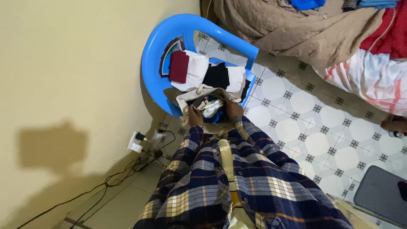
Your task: Unpacking clothes from a bag and sorting them onto a bed and chair.
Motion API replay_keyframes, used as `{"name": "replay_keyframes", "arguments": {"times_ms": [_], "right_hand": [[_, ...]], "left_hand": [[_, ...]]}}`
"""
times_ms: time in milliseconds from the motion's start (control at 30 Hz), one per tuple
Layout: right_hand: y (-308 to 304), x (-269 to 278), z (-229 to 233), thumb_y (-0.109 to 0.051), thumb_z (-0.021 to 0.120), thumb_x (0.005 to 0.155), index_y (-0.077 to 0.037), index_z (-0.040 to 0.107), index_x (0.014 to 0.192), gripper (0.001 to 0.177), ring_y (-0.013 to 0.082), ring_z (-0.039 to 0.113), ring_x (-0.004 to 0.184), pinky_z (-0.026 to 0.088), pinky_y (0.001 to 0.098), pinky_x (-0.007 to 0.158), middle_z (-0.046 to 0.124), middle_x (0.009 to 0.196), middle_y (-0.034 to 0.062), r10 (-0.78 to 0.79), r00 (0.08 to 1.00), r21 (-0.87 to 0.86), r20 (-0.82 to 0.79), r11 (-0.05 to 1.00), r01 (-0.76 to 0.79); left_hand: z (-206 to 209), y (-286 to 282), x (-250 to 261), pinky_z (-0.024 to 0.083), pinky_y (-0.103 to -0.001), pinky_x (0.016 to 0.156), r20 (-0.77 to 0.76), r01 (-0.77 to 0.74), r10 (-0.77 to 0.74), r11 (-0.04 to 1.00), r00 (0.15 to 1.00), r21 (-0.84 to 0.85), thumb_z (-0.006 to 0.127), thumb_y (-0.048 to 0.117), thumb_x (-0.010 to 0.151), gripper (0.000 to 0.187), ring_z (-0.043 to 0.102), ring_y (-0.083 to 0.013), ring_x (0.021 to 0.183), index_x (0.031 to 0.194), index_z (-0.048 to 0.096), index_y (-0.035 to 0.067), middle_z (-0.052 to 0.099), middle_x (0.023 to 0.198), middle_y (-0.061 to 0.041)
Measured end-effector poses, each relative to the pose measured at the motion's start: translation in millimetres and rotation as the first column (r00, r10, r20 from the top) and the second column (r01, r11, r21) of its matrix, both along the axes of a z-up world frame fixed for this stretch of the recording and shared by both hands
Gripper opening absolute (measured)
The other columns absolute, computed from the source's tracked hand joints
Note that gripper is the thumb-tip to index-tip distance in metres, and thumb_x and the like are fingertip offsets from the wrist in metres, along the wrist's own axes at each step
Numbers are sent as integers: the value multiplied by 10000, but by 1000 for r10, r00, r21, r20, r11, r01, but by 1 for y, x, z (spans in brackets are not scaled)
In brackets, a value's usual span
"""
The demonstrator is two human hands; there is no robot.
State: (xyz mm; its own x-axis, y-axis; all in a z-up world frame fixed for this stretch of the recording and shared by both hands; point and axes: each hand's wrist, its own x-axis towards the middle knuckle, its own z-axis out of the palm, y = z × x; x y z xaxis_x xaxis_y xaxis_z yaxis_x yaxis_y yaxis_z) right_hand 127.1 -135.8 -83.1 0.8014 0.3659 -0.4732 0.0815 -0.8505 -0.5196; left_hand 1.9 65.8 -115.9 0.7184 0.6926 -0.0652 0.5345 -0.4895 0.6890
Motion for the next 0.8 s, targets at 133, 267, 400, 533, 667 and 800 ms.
{"name": "replay_keyframes", "arguments": {"times_ms": [133, 267, 400, 533, 667, 800], "right_hand": [[-7, -24, -77, -125, 594, 869, -141, 618, 1374, 506, 429, 648, 1092, 519, 508, 931, 678, 1210, 234, -9, 996, 226, 88, 974, -11], [-8, -22, -70, -42, 598, 848, -79, 634, 1338, 493, 424, 623, 1190, 497, 477, 1018, 663, 1277, 240, 52, 991, 364, 124, 926, -94], [-6, -21, -43, -33, 624, 853, -62, 612, 1345, 493, 417, 621, 1184, 494, 469, 1017, 657, 1282, 230, 56, 990, 400, 128, 911, -103], [-14, -21, -38, -43, 650, 833, -55, 605, 1348, 517, 428, 611, 1176, 485, 480, 1007, 642, 1298, 232, 58, 975, 387, 216, 911, -140], [-15, -17, -5, -54, 673, 792, -55, 592, 1348, 562, 419, 591, 1191, 479, 484, 1018, 626, 1315, 211, 91, 977, 328, 191, 932, -151], [-18, -17, -17, -62, 712, 790, -35, 587, 1322, 547, 437, 569, 1191, 471, 491, 1005, 609, 1307, 213, 40, 971, 297, 234, 948, -111]], "left_hand": [[2, 1, 1, 524, -539, 860, -480, -113, 30, 983, 877, -145, 574, 263, 979, 646, 683, -427, 1012, 1580, 353, 178, 691, 1190, -219], [-26, 6, -5, 521, -492, 955, -300, -43, -1, 989, 954, -142, 717, 276, 894, 710, 638, -412, 1149, 1513, 420, 96, 644, 1305, -231], [-28, 6, -7, 465, -487, 1047, -208, 16, -45, 990, 977, -138, 833, 238, 811, 852, 538, -430, 1276, 1495, 380, 12, 509, 1443, -276], [-18, 3, -5, 401, -499, 1138, -182, 23, -37, 997, 983, -80, 848, 213, 786, 856, 458, -430, 1363, 1483, 396, 8, 478, 1468, -266], [33, 0, 5, 400, -511, 1084, -306, -50, -1, 986, 952, -159, 808, 204, 811, 804, 403, -440, 1343, 1482, 398, 38, 405, 1481, -275], [1, 12, -15, 411, -535, 1121, -148, 86, -64, 986, 987, 142, 814, 193, 871, 673, 448, -441, 1341, 1435, 493, 11, 509, 1403, -243]]}}
